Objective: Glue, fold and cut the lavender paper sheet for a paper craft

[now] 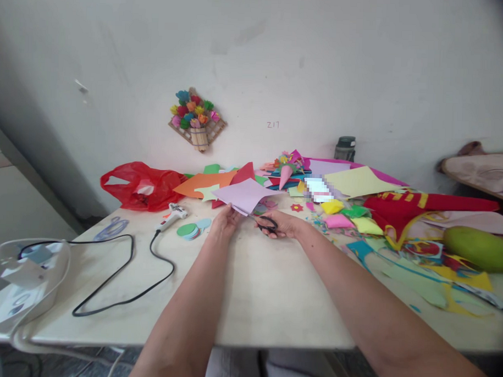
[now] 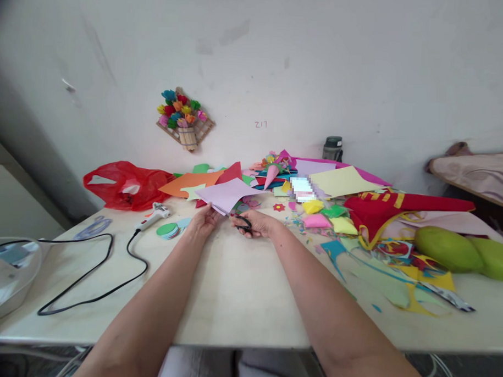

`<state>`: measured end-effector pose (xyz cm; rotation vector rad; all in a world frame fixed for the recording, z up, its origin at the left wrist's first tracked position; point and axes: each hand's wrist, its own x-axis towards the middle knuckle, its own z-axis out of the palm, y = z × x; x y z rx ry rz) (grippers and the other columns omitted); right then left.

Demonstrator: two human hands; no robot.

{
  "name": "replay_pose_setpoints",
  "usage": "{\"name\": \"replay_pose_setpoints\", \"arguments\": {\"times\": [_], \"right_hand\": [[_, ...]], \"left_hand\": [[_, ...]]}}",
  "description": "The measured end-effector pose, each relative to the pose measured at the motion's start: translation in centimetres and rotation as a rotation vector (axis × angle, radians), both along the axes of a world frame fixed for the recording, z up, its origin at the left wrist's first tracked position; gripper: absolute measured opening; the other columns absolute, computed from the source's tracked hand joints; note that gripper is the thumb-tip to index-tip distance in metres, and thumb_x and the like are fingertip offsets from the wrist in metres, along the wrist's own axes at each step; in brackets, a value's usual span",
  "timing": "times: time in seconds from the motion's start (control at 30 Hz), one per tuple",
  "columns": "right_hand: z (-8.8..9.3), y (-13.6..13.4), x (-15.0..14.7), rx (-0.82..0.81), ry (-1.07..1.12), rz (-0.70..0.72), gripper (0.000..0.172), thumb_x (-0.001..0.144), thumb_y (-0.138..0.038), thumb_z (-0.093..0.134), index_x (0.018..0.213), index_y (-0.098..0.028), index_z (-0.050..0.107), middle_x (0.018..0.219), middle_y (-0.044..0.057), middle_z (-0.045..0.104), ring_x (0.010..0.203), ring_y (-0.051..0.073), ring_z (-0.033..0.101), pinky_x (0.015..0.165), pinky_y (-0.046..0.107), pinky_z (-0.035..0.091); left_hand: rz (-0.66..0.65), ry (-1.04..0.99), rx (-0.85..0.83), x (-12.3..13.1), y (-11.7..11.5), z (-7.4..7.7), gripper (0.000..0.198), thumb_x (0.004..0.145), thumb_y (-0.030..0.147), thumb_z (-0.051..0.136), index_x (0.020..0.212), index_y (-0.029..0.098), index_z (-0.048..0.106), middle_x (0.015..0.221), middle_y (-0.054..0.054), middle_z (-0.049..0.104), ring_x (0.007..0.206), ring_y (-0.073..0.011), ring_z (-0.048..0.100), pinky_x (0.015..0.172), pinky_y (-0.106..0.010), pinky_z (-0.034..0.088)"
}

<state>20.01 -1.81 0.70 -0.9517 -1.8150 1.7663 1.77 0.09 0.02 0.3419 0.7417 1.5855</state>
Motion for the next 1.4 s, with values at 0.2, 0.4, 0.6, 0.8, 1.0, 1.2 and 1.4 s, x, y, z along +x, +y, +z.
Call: {"name": "replay_pose_setpoints", "arguments": {"times": [0.2,0.4,0.6,0.8,1.0,1.2,1.4], "right_hand": [[0.9,-0.6,0.7,-0.055,-0.051,0.036,0.022,0.078,-0.035,0.050,0.079,-0.013,0.051,0.050,-0.004,0.050,0.031,0.003,0.040,0.022,0.012,0.017],[0.6,-0.5,0.9,-0.025,-0.005,0.034,0.028,0.080,-0.042,0.049,0.082,-0.014,0.049,0.053,-0.003,0.051,0.034,0.004,0.042,0.023,0.012,0.020],[0.6,-0.6,0.8,0.000,0.018,0.039,0.032,0.079,-0.046,0.049,0.082,-0.014,0.049,0.055,-0.002,0.052,0.036,0.005,0.046,0.024,0.012,0.023],[0.5,-0.4,0.7,0.024,-0.003,0.005,0.031,0.078,-0.044,0.051,0.083,-0.014,0.050,0.052,-0.003,0.050,0.034,0.004,0.044,0.023,0.012,0.020],[0.3,-0.2,0.7,0.036,-0.012,0.006,0.026,0.079,-0.039,0.050,0.082,-0.013,0.051,0.053,-0.003,0.050,0.032,0.004,0.042,0.022,0.012,0.017],[0.9,-0.6,0.6,0.005,-0.044,-0.040,0.017,0.080,-0.029,0.050,0.080,-0.012,0.052,0.051,-0.004,0.049,0.031,0.002,0.039,0.024,0.011,0.018],[1.9,-1.6,0.3,-0.007,-0.068,-0.095,0.014,0.081,-0.024,0.050,0.074,-0.011,0.051,0.048,-0.004,0.046,0.030,0.001,0.036,0.026,0.011,0.022]], "left_hand": [[0.059,-0.014,-0.010,-0.3,0.4,-0.1,0.009,0.078,0.008,0.049,0.074,0.013,0.056,0.065,-0.004,0.062,0.060,-0.0124,0.062,0.065,-0.027,0.053],[0.036,0.041,0.025,-0.1,0.1,0.0,0.013,0.077,0.004,0.047,0.080,0.012,0.057,0.062,-0.003,0.063,0.059,-0.0126,0.062,0.064,-0.027,0.053],[0.014,0.059,0.045,0.1,-0.1,-0.1,0.012,0.076,0.005,0.048,0.078,0.011,0.058,0.064,-0.005,0.064,0.062,-0.0139,0.063,0.067,-0.030,0.053],[0.016,0.074,0.067,0.0,-0.1,-0.1,0.011,0.075,0.005,0.049,0.075,0.011,0.058,0.065,-0.006,0.064,0.063,-0.0151,0.063,0.066,-0.031,0.053],[0.023,0.072,0.078,0.0,0.1,-0.2,0.012,0.075,0.005,0.049,0.078,0.012,0.057,0.065,-0.005,0.064,0.063,-0.0143,0.063,0.068,-0.031,0.053],[0.021,0.084,0.072,-0.1,0.2,-0.2,0.010,0.075,0.005,0.049,0.077,0.011,0.057,0.065,-0.005,0.064,0.063,-0.0146,0.063,0.068,-0.031,0.053],[0.030,0.114,0.080,-0.1,0.1,-0.3,0.010,0.075,0.005,0.048,0.074,0.011,0.056,0.064,-0.005,0.064,0.063,-0.0152,0.063,0.067,-0.032,0.052]]}}
